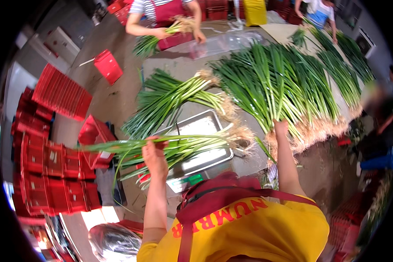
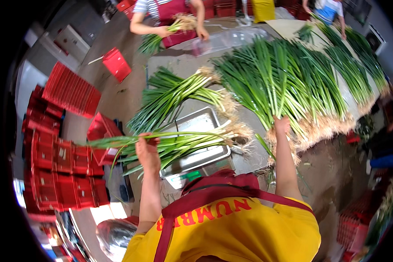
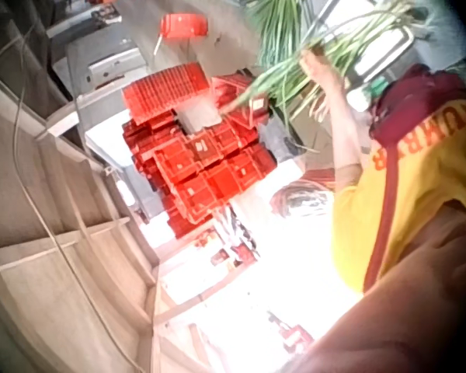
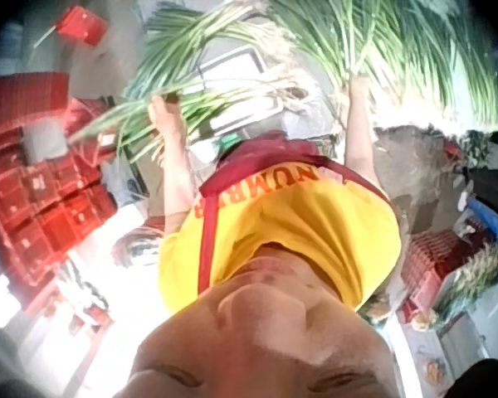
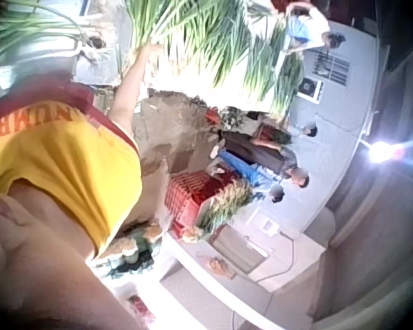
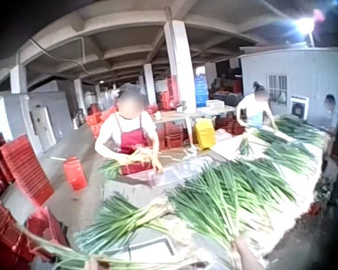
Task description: The person repeatedly picks up bundles of green onions, places them on a digital scale to weigh them, and then sets them aside. The process is repeated continuously throughout the clip.
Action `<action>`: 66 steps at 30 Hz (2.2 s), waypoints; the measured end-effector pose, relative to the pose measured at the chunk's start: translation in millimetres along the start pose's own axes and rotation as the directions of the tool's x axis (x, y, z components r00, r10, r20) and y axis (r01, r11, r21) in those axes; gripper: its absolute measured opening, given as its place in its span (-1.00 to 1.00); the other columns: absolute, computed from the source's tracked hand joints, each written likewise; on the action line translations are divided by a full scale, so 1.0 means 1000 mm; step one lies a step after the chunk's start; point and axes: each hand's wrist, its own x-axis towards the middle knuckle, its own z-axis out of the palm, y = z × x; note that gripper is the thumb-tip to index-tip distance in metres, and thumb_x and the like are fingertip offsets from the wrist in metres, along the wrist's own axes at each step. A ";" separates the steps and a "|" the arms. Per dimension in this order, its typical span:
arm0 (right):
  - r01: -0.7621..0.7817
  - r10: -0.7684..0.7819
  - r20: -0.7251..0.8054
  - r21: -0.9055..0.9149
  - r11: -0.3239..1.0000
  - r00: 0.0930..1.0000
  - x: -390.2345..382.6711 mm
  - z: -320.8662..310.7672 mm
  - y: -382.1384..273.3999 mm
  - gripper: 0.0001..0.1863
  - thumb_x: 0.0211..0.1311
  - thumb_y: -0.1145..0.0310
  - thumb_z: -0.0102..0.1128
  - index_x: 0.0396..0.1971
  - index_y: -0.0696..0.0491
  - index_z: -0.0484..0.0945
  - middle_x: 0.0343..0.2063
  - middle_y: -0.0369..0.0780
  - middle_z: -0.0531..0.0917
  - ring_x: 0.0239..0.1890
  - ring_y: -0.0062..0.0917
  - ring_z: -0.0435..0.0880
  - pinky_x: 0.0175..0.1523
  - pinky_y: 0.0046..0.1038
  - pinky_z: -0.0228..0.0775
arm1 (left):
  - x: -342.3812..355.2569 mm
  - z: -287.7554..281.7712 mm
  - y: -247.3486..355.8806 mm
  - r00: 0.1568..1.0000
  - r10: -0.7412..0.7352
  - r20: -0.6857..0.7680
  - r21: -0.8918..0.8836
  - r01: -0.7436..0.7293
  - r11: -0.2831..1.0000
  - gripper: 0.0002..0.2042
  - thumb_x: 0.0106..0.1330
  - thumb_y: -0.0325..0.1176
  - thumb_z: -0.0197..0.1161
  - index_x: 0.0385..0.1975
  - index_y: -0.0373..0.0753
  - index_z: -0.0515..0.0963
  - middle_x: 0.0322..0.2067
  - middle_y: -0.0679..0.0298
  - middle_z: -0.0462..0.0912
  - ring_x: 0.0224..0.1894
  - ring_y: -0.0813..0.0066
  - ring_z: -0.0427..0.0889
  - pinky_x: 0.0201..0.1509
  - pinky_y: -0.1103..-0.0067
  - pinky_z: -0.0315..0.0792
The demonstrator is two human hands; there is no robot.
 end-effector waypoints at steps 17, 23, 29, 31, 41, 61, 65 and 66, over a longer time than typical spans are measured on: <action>-0.013 -0.734 0.661 0.742 0.671 -0.154 -0.235 -0.059 -0.173 -0.71 0.29 0.24 -0.03 -0.20 0.15 0.51 -0.42 -0.32 0.59 -0.31 -0.70 0.49 -0.12 -0.63 0.29 | -0.017 0.033 -0.025 0.898 -0.267 0.350 -0.056 0.305 0.951 -0.57 0.37 -0.21 -0.07 0.17 -0.24 0.13 -0.26 0.21 0.48 -0.18 0.46 0.46 -0.03 0.52 0.32; -0.212 -0.714 0.677 0.735 0.644 0.179 -0.231 -0.038 -0.161 -0.77 0.26 0.29 0.02 -0.31 0.16 0.52 -0.44 -0.28 0.58 -0.36 -0.67 0.52 -0.18 -0.63 0.35 | -0.024 0.014 -0.033 0.958 -0.187 0.219 -0.071 0.207 0.976 -0.55 0.37 -0.25 -0.08 0.21 -0.23 0.08 -0.30 0.21 0.47 -0.19 0.43 0.45 -0.07 0.52 0.30; -0.439 -0.693 0.612 0.779 0.447 0.380 -0.208 -0.056 -0.136 -0.86 0.27 0.35 -0.03 -0.43 0.09 0.43 -0.60 -0.36 0.45 -0.58 -0.72 0.37 -0.41 -0.67 0.24 | -0.027 0.012 -0.043 0.985 -0.174 -0.012 -0.251 0.165 0.954 -0.71 0.37 -0.34 -0.09 0.05 -0.22 0.22 -0.32 0.22 0.48 -0.25 0.45 0.47 -0.24 0.58 0.39; -0.405 -0.653 0.574 0.816 0.412 0.494 -0.199 -0.065 -0.130 -0.87 0.24 0.38 -0.03 -0.49 0.05 0.40 -0.65 -0.39 0.40 -0.64 -0.75 0.29 -0.48 -0.69 0.16 | -0.024 0.012 -0.043 0.984 -0.157 -0.083 -0.296 0.126 0.947 -0.75 0.38 -0.35 -0.14 0.01 -0.22 0.22 -0.32 0.23 0.48 -0.27 0.45 0.47 -0.23 0.58 0.39; -0.013 -0.123 0.034 0.986 0.169 0.992 -0.087 -0.148 -0.053 -0.75 0.16 0.44 -0.07 -0.69 -0.05 0.20 -0.83 -0.44 0.13 -0.78 -0.78 -0.05 -0.70 -0.72 -0.23 | 0.018 -0.068 -0.022 0.871 -0.180 -0.457 -0.417 -0.031 0.908 -0.84 0.40 -0.34 -0.17 -0.16 -0.21 0.31 -0.34 0.25 0.47 -0.27 0.46 0.44 -0.24 0.58 0.34; 0.501 -0.476 -0.157 0.231 0.834 0.865 -0.064 -0.120 0.065 -0.70 0.08 0.34 0.20 -0.21 0.18 0.48 -0.23 -0.15 0.52 -0.27 -0.44 0.53 -0.15 -0.48 0.38 | -0.030 -0.078 -0.047 0.620 -0.784 0.009 -0.169 0.774 0.610 -0.75 0.29 -0.37 0.01 -0.12 -0.39 0.40 -0.20 -0.03 0.57 -0.17 0.23 0.60 -0.15 0.51 0.54; 0.544 -0.552 -0.056 0.275 0.793 0.832 -0.087 -0.105 0.029 -0.77 0.07 0.40 0.17 -0.27 0.17 0.50 -0.33 -0.16 0.53 -0.34 -0.44 0.54 -0.20 -0.46 0.36 | -0.027 -0.114 -0.037 0.706 -0.708 -0.022 -0.007 0.708 0.706 -0.75 0.29 -0.27 0.03 -0.17 -0.31 0.43 -0.28 0.06 0.61 -0.35 0.44 0.63 -0.41 0.64 0.55; 0.595 -0.609 -0.030 0.257 0.762 0.793 -0.093 -0.099 0.020 -0.78 0.06 0.41 0.16 -0.28 0.16 0.50 -0.34 -0.16 0.53 -0.35 -0.44 0.54 -0.21 -0.46 0.36 | -0.027 -0.118 -0.030 0.734 -0.668 -0.122 -0.062 0.666 0.744 -0.77 0.29 -0.27 0.03 -0.20 -0.29 0.44 -0.32 0.13 0.61 -0.40 0.49 0.61 -0.42 0.66 0.52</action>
